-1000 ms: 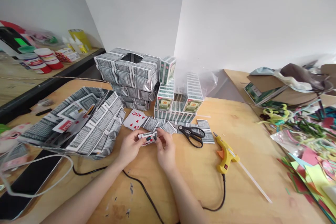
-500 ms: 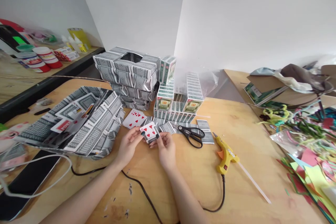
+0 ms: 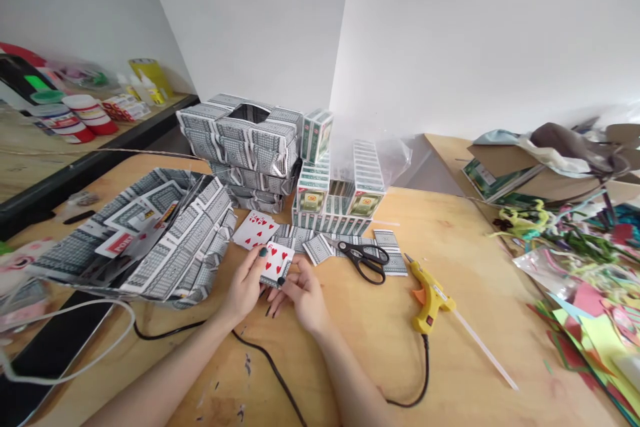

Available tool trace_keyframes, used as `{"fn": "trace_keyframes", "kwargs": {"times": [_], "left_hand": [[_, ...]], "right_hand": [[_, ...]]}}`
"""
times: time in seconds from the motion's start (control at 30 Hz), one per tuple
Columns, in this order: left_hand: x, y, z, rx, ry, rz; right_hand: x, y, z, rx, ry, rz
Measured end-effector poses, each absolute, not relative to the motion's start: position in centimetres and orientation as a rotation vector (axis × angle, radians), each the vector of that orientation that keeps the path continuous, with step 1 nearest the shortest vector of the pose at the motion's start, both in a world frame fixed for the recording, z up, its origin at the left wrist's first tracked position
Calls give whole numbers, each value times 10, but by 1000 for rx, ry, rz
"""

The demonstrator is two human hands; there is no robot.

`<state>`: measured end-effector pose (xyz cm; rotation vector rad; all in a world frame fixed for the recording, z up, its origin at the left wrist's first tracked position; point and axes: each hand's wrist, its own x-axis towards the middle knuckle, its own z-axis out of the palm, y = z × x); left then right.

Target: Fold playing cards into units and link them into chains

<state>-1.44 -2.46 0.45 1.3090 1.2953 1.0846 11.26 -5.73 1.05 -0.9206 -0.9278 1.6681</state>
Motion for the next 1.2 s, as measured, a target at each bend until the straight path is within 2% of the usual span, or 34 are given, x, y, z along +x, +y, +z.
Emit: {"fn": "trace_keyframes", "kwargs": {"times": [0.4,1.2], "left_hand": [[-12,-29,11,1435,1291,1023],[-8,-32,12,1227,1109,1018]], "right_hand": [[101,-57,4,-1071,-880,1466],[104,-59,5,-1004,-743,1496]]}}
